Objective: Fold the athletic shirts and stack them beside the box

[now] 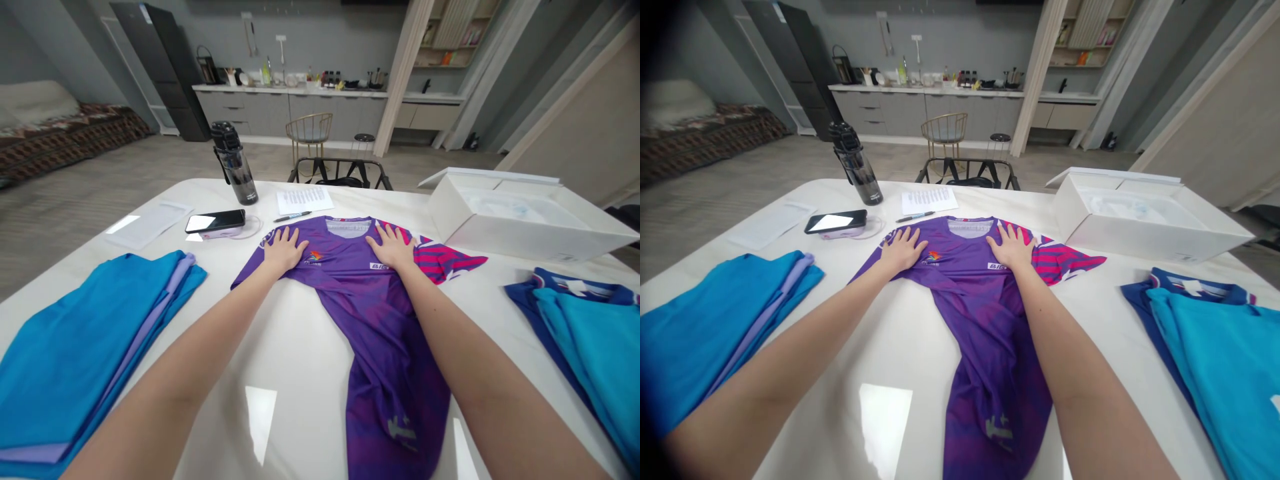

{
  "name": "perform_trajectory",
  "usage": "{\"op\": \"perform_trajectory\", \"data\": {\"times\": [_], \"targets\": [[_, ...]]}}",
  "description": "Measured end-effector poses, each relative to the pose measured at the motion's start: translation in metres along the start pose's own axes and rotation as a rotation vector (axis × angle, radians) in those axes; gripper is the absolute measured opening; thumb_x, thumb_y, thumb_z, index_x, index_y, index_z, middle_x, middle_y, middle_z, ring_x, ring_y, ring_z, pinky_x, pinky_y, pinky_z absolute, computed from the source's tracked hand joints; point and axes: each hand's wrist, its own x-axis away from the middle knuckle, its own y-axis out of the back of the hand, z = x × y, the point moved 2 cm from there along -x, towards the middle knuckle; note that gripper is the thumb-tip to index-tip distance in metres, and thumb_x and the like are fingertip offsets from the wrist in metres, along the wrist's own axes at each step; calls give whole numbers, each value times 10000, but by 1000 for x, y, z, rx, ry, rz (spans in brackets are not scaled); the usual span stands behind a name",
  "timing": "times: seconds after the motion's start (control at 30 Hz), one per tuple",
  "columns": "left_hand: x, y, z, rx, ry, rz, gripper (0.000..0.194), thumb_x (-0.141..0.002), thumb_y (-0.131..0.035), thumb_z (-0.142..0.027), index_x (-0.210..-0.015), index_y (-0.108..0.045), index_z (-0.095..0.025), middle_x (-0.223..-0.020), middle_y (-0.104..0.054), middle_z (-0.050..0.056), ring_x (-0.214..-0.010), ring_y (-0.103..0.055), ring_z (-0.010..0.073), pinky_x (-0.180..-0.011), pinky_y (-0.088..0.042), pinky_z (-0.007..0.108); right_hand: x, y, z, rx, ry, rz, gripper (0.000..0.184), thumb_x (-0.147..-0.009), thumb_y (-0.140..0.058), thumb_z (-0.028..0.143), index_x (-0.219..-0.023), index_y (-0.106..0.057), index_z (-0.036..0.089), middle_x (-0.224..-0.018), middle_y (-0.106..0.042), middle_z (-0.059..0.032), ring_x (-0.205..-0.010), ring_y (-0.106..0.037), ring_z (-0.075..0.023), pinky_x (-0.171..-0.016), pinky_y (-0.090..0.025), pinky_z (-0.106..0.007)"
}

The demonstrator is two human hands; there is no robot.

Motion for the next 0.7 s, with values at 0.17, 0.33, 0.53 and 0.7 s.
{"op": "perform_trajectory", "data": {"times": [0.17,0.33,0.53,0.7], "targets": [[30,16,54,-111,111,-3,754,-991,-140,-678,-1624,-304,-301,-1697,-260,100,-1530,-280,404,-1164,-225,732,0,0,-1,-17,1,-6,858,-937,-113,803,-1647,-228,335,-1728,-141,-29,-1572,-123,-362,-1177,-72,-764],[50,30,91,-271,343,15,814,-993,-211,-664,-1569,-420,-127,-1581,-443,223,-1457,-401,435,-1219,-114,679,2,1,0,-39,7,-8,861,-937,-126,805,-1647,-231,328,-1725,-157,-31,-1575,-122,-353,-1186,-61,-753],[44,27,45,-197,14,-139,717,-1039,-227,-503,-1610,-303,-76,-1672,-290,180,-1540,-286,346,-1247,-227,521,16,13,-7,-119,-40,-138,788,-990,-65,710,-1633,-280,310,-1714,-209,-63,-1566,-163,-341,-1193,-110,-732],[23,1,3,0,-67,-44,732,-1029,-142,-587,-1640,-258,-201,-1709,-216,100,-1575,-200,323,-1248,-219,556,47,20,-62,-206,-214,-113,790,-988,-84,701,-1640,-267,295,-1715,-198,-83,-1543,-184,-437,-1152,-164,-776]]}}
